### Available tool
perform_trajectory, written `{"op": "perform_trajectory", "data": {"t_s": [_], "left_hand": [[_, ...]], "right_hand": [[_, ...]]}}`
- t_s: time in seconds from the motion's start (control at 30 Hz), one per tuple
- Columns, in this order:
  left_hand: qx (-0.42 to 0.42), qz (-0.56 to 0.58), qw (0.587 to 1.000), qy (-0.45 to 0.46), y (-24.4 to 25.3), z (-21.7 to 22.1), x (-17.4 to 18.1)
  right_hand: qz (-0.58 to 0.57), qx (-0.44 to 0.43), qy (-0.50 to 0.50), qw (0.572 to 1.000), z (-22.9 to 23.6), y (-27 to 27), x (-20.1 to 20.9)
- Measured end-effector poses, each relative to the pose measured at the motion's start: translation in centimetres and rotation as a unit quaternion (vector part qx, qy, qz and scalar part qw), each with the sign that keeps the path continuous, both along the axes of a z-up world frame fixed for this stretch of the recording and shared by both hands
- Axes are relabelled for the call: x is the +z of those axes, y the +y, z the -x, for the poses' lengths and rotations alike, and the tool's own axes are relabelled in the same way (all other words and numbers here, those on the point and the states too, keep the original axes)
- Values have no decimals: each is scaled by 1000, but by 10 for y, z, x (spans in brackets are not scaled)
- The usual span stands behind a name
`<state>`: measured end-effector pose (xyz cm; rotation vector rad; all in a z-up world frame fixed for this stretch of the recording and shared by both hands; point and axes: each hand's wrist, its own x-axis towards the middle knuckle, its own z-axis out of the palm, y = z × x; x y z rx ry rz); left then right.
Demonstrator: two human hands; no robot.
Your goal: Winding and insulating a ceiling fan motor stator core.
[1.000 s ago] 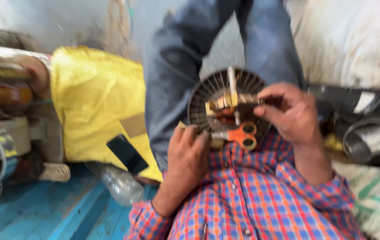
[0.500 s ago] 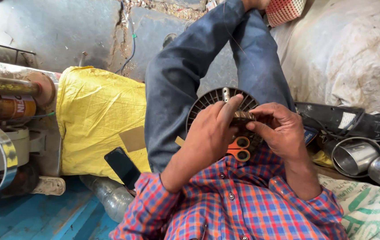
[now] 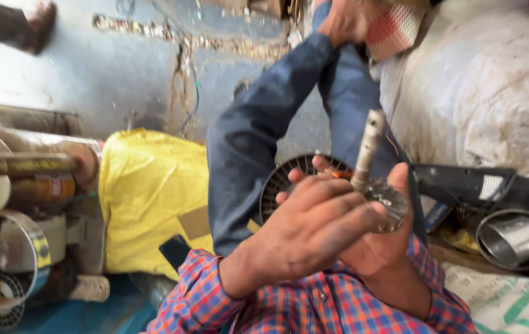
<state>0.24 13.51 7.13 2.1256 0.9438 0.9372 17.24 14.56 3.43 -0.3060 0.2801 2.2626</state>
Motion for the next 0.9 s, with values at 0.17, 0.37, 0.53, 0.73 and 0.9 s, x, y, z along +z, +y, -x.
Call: {"op": "perform_trajectory", "data": {"t_s": [0.17, 0.37, 0.53, 0.73, 0.9], "left_hand": [[77, 14, 967, -242, 194, -35, -139], [181, 78, 840, -505, 362, -94, -386], [186, 48, 907, -375, 385, -78, -432], [248, 133, 894, -349, 339, -31, -422], [268, 188, 888, -324, 289, 3, -365]], "right_hand": [[-14, -53, 40, 998, -36, 28, -63], [-33, -88, 5, 996, -59, 63, -90], [-12, -107, -23, 994, -67, 88, -110], [30, -84, -9, 996, -69, 95, -136], [19, -84, -27, 996, -74, 91, -140]]}}
